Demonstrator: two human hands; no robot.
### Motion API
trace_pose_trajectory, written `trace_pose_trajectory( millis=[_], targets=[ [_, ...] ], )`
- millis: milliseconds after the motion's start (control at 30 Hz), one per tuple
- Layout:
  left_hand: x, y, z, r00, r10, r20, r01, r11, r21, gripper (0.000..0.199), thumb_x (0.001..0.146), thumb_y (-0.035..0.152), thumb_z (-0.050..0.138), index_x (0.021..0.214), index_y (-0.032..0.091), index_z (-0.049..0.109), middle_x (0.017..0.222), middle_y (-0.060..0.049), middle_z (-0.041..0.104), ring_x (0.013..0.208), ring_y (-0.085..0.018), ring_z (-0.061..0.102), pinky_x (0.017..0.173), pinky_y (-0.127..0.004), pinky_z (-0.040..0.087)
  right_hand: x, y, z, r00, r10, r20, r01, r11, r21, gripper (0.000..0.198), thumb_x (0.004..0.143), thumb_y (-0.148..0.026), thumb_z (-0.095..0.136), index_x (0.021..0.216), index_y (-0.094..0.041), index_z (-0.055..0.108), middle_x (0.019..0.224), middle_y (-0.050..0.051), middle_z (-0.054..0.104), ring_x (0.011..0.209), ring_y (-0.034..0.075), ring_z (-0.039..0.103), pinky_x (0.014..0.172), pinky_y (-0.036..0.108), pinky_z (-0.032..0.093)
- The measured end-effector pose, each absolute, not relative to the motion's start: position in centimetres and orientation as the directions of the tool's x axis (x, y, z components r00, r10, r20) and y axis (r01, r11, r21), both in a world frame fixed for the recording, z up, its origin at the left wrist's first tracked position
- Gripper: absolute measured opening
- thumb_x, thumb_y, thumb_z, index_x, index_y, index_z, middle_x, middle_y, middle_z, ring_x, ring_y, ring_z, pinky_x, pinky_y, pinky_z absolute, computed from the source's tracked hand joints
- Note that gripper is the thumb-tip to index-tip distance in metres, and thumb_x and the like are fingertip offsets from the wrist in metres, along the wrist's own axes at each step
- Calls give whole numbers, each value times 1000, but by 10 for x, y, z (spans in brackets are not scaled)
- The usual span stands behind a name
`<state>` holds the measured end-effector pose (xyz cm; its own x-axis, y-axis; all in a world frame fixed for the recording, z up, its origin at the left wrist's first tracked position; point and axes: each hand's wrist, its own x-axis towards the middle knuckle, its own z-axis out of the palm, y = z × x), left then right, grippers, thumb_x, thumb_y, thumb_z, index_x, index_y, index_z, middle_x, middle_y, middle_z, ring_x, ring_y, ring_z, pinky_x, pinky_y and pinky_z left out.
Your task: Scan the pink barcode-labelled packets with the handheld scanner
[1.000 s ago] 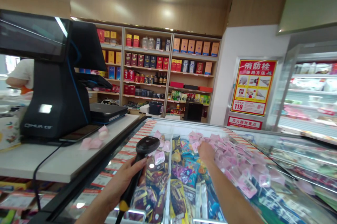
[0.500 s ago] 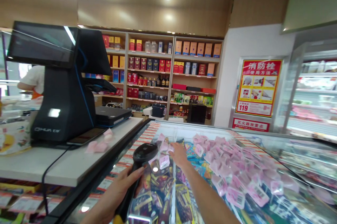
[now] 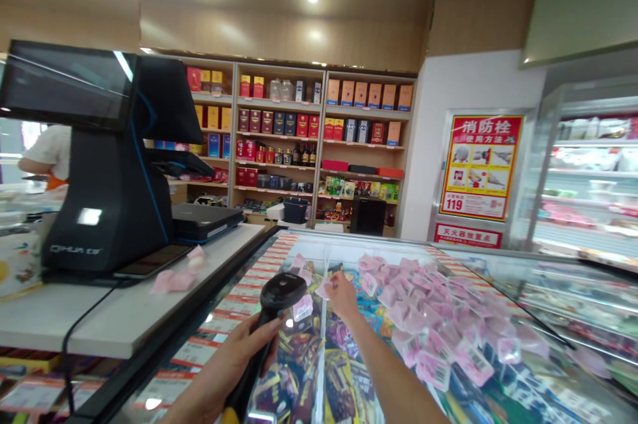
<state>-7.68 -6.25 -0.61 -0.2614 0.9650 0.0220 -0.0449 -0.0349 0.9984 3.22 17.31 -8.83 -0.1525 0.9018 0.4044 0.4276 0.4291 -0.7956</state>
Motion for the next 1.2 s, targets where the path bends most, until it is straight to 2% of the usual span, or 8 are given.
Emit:
trace_pose_trajectory(
  millis=[67,100,167,333,467,700,967,1200],
  targets=[
    [-76,-60,-6,-244,969,22,-34,-31,999,30,66,43,51,52,16,47,41,4,45,39,-7,38,42,-19,30,38,173,-86,-17,965,261,72,262,-962,15,63,-26,46,76,-19,48,61,-1,54,60,13,52,59,24,39],
    [-75,-58,-6,-230,973,17,-34,-26,999,31,66,44,51,51,17,46,40,5,45,39,-7,38,41,-19,30,42,172,-84,5,985,175,-90,174,-981,16,65,-30,43,76,-19,47,59,-2,53,57,12,52,57,24,40],
    [-72,-52,-7,-206,978,3,-51,-14,999,31,65,44,52,52,17,45,40,5,44,38,-7,38,40,-19,28,51,170,-80,-29,998,47,-305,36,-952,19,69,-35,37,72,-19,47,56,-2,53,53,12,52,55,25,42],
    [-61,-45,-8,-126,992,20,-72,-29,997,29,66,42,52,57,16,47,47,4,47,41,-6,40,44,-19,30,69,165,-78,-170,981,-90,-583,-173,-793,16,69,-34,44,65,-19,47,50,-2,53,49,11,53,54,24,44],
    [-54,-48,-8,-77,997,8,-90,-15,996,25,66,40,53,63,16,48,49,5,46,42,-5,39,43,-18,29,73,165,-81,-161,980,-114,-668,-194,-718,12,71,-30,44,66,-19,48,48,-3,53,48,10,53,54,24,45],
    [-55,-48,-13,-41,999,-21,-124,16,992,26,63,41,57,64,17,46,49,6,45,40,-4,38,40,-17,27,75,168,-81,-183,978,-102,-682,-201,-703,13,73,-30,43,74,-19,50,51,-2,56,50,11,55,58,26,46],
    [-58,-52,-11,-60,998,-18,-141,9,990,23,65,38,56,62,16,48,50,5,46,42,-5,39,43,-18,29,77,165,-77,-196,968,-157,-742,-251,-621,10,73,-18,40,68,-19,48,51,-2,56,51,9,55,58,23,46],
    [-56,-54,-7,-63,994,-88,-225,72,972,24,61,38,59,69,16,49,52,4,50,43,-6,44,43,-18,31,75,165,-77,-185,980,-74,-687,-183,-704,10,73,-23,42,69,-19,50,57,0,59,59,12,58,64,28,47]
  ],
)
